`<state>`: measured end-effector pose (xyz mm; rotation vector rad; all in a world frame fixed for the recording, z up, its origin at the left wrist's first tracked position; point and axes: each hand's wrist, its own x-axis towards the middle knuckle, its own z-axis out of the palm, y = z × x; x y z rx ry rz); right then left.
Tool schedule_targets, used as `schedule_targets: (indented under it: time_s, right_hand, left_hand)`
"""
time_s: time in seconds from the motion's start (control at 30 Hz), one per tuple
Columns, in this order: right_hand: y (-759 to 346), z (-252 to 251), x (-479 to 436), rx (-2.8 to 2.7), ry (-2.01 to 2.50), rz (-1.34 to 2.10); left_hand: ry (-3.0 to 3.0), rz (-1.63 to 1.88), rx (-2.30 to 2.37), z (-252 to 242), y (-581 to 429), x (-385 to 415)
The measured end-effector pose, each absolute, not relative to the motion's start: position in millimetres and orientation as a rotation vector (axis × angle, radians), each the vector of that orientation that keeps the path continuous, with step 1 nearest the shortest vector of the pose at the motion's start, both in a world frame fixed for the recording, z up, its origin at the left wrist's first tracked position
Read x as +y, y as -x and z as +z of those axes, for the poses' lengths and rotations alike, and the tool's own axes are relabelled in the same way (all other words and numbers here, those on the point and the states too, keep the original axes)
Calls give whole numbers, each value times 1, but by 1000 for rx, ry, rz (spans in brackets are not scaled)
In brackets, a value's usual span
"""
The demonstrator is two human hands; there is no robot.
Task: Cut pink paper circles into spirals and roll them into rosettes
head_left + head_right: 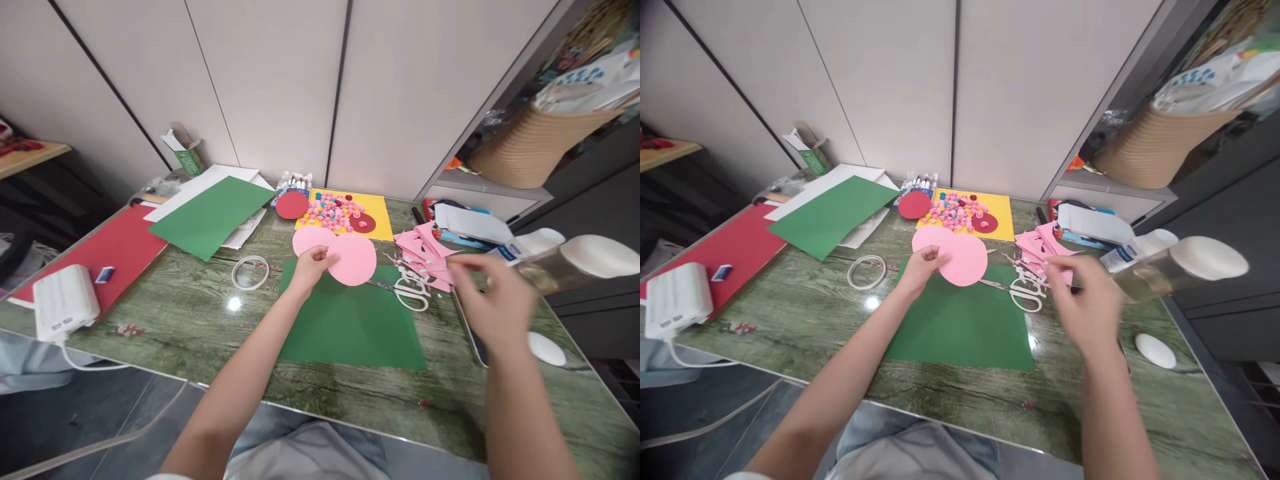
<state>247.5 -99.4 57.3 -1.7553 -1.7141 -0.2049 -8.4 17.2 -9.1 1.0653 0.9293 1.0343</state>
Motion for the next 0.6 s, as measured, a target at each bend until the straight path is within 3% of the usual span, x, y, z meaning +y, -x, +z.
schedule_targets:
  time_s: [0.27,0.6]
  right_hand:
    - [-259,-15,-80,-2227,2113,-68]
    - [-258,3,-84,-2142,2018,6]
  left_hand:
    - [-1034,1048,936,-11,10,21]
    - [-1035,1064,932,-6,12,20]
